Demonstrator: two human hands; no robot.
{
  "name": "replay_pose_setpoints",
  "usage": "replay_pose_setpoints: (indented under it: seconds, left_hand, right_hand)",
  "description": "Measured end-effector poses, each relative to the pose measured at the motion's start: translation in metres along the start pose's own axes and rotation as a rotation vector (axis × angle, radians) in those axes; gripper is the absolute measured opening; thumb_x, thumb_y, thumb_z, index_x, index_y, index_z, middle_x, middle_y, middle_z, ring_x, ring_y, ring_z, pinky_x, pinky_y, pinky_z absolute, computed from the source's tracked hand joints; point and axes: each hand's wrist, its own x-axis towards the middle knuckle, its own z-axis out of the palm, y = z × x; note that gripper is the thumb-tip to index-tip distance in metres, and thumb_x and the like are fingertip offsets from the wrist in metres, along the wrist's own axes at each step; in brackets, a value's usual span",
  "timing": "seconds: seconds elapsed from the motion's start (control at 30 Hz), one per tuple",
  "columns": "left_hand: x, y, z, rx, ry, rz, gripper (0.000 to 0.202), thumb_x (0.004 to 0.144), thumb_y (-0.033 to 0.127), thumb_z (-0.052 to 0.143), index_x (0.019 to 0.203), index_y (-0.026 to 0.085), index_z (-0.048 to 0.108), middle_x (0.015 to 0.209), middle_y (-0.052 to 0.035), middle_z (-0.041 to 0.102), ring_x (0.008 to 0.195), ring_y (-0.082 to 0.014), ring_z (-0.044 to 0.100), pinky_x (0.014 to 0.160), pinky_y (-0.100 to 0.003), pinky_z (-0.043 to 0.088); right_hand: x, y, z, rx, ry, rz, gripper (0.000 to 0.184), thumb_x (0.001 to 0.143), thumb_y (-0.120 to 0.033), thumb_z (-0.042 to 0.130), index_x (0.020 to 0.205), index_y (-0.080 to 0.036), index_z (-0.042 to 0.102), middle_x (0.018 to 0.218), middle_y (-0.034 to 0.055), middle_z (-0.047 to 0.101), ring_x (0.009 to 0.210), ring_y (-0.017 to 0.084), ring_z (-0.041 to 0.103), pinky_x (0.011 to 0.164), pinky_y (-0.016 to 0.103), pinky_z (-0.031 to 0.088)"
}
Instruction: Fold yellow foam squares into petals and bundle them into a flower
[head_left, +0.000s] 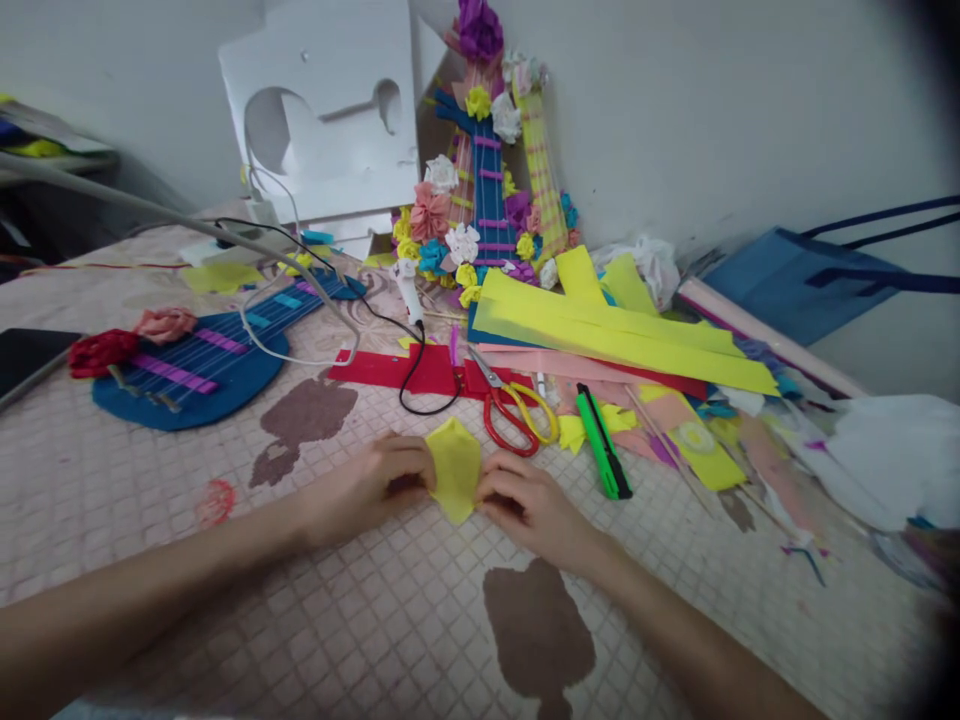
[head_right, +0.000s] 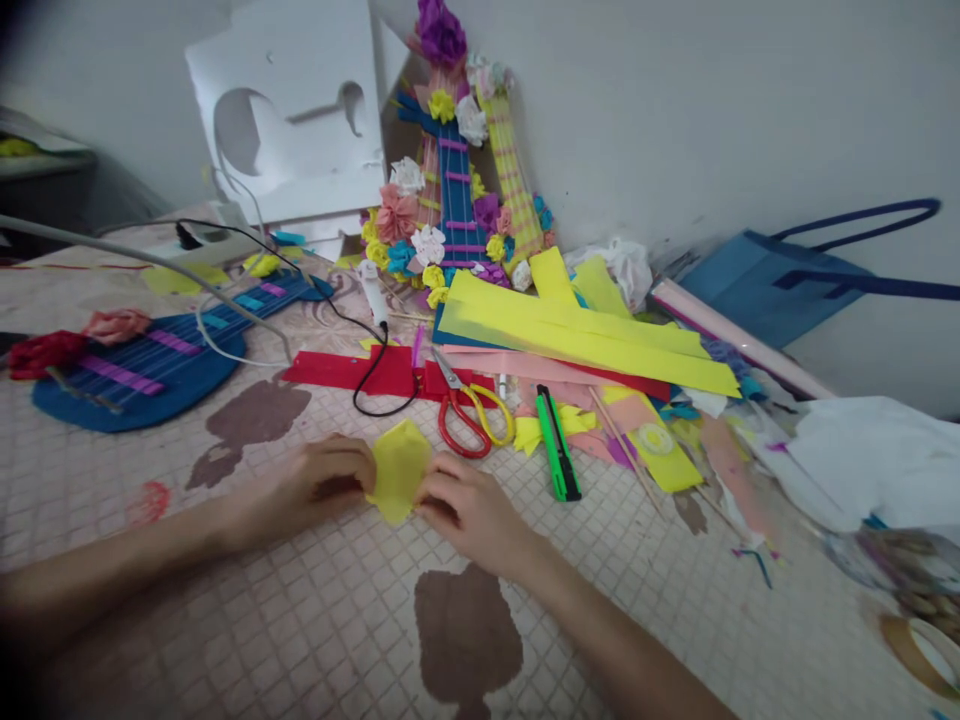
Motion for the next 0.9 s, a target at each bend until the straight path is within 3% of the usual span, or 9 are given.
replay_pose_setpoints:
  seconds: [0.1, 0.2, 0.43, 0.6, 0.9]
  left_hand:
    - [0.005, 0.004, -0.003, 0.144, 0.05, 0.11, 0.015, 0.09, 0.012, 0.047, 0.084, 0.017, 0.061, 0.091, -0.0035, 0.064, 0.086, -0.014, 0.057, 0.08, -0.029, 0.038]
    - [0.012, 0.003, 0.0, 0.192, -0.039, 0.185, 0.015, 0.09, 0.014, 0.048, 0.084, 0.017, 0.062, 0.09, -0.003, 0.065, 0.086, -0.0148, 0.058, 0.083, -0.031, 0.036]
    - [0.021, -0.001, 0.006, -0.146, -0.107, -0.001, 0.007, 0.082, 0.012, 0.053, 0.079, 0.014, 0.059, 0.077, -0.0018, 0.062, 0.07, -0.011, 0.056, 0.065, -0.022, 0.041]
    - [0.029, 0.002, 0.003, -0.136, -0.151, -0.193, 0.009, 0.079, 0.013, 0.053, 0.075, 0.014, 0.061, 0.063, 0.0026, 0.054, 0.054, -0.0075, 0.046, 0.05, -0.019, 0.032]
    - [0.026, 0.0, 0.011, -0.139, -0.087, -0.165, 0.01, 0.08, 0.014, 0.056, 0.072, 0.014, 0.062, 0.072, -0.0002, 0.055, 0.061, -0.0083, 0.049, 0.053, -0.019, 0.036]
  right_hand:
    - [-0.002, 0.0, -0.004, -0.102, -0.015, -0.067, 0.011, 0.09, -0.018, 0.048, 0.088, -0.019, 0.059, 0.094, 0.0063, 0.058, 0.086, 0.016, 0.057, 0.073, 0.028, 0.048]
    - [-0.005, 0.004, -0.005, -0.139, -0.055, -0.063, 0.012, 0.09, -0.019, 0.048, 0.089, -0.019, 0.06, 0.094, 0.0065, 0.059, 0.088, 0.016, 0.057, 0.075, 0.029, 0.048]
    - [-0.002, 0.005, -0.007, 0.038, -0.056, 0.117, 0.01, 0.084, -0.011, 0.055, 0.086, -0.019, 0.061, 0.095, 0.0038, 0.056, 0.083, 0.014, 0.057, 0.072, 0.027, 0.047]
    - [0.008, -0.002, -0.007, 0.049, -0.047, 0.224, 0.008, 0.083, -0.011, 0.057, 0.079, -0.018, 0.059, 0.087, 0.0018, 0.053, 0.078, 0.013, 0.055, 0.067, 0.026, 0.045]
    - [0.001, -0.003, 0.009, 0.01, 0.053, 0.268, 0.008, 0.081, -0.012, 0.059, 0.078, -0.019, 0.054, 0.086, 0.0009, 0.049, 0.072, 0.012, 0.051, 0.061, 0.024, 0.041]
